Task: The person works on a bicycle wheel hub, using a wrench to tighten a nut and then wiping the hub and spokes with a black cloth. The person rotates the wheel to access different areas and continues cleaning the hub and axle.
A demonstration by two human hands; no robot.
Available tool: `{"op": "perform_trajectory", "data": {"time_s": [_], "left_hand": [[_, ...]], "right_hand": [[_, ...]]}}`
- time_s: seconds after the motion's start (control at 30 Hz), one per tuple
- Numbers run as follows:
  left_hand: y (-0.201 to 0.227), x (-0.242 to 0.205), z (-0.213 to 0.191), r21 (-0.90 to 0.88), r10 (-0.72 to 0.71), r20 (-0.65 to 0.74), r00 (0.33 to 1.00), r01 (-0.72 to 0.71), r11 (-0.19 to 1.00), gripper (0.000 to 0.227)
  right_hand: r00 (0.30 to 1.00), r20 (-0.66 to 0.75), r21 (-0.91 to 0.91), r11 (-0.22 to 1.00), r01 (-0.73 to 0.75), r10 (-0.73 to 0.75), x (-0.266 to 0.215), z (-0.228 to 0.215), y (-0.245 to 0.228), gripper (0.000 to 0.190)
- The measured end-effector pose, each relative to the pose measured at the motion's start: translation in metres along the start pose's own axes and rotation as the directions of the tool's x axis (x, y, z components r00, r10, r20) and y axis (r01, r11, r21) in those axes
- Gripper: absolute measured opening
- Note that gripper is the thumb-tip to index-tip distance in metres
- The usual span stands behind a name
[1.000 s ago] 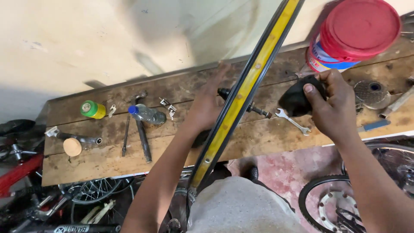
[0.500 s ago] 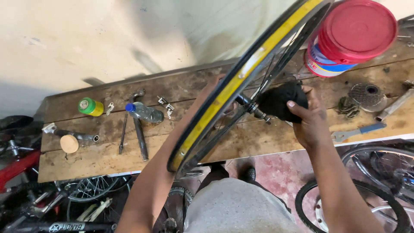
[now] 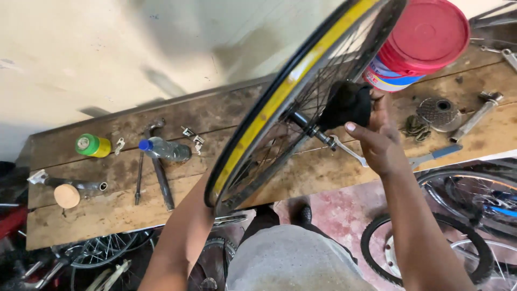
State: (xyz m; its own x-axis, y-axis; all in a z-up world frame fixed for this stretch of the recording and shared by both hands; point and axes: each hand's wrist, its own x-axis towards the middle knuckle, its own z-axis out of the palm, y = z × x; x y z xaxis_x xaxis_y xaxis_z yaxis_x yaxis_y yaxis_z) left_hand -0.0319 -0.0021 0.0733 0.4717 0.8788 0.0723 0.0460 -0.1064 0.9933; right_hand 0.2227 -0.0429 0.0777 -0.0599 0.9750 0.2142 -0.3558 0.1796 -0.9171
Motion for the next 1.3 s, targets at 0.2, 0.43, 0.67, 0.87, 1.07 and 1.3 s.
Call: {"op": "perform_trajectory", "data": {"time_s": [0.2,0.43,0.67,0.87,1.07,1.3], "left_hand": [[0.004,0.0,0.003,-0.035,0.009,0.145,0.989,-0.004,0.999,0.079],[0.012,-0.006,0.007,0.055,-0.102,0.209,0.973,0.093,0.994,0.073],[0.001,-0.009,0.007,-0.027,-0.075,0.144,0.987,0.08,0.996,0.075],[0.002,-0.007,0.005,-0.032,-0.072,0.163,0.984,0.078,0.996,0.072],[0.007,-0.003,0.005,0.04,-0.022,0.196,0.98,0.014,0.999,0.069],[0.009,-0.008,0.005,0.073,0.007,0.174,0.985,-0.02,0.997,0.074]], "right_hand": [[0.962,0.175,-0.36,0.923,-0.137,0.211,0.019,-0.041,0.008,0.074],[0.891,0.14,-0.475,0.819,-0.322,0.432,0.019,-0.059,-0.005,0.059],[0.861,0.22,-0.512,0.805,-0.299,0.459,0.027,-0.066,0.001,0.057],[0.824,0.293,-0.532,0.799,-0.281,0.485,0.035,-0.076,0.015,0.057],[0.791,0.364,-0.565,0.792,-0.232,0.492,0.054,-0.158,0.093,0.056],[0.734,0.435,-0.59,0.781,-0.206,0.522,0.054,-0.079,0.024,0.056]]}}
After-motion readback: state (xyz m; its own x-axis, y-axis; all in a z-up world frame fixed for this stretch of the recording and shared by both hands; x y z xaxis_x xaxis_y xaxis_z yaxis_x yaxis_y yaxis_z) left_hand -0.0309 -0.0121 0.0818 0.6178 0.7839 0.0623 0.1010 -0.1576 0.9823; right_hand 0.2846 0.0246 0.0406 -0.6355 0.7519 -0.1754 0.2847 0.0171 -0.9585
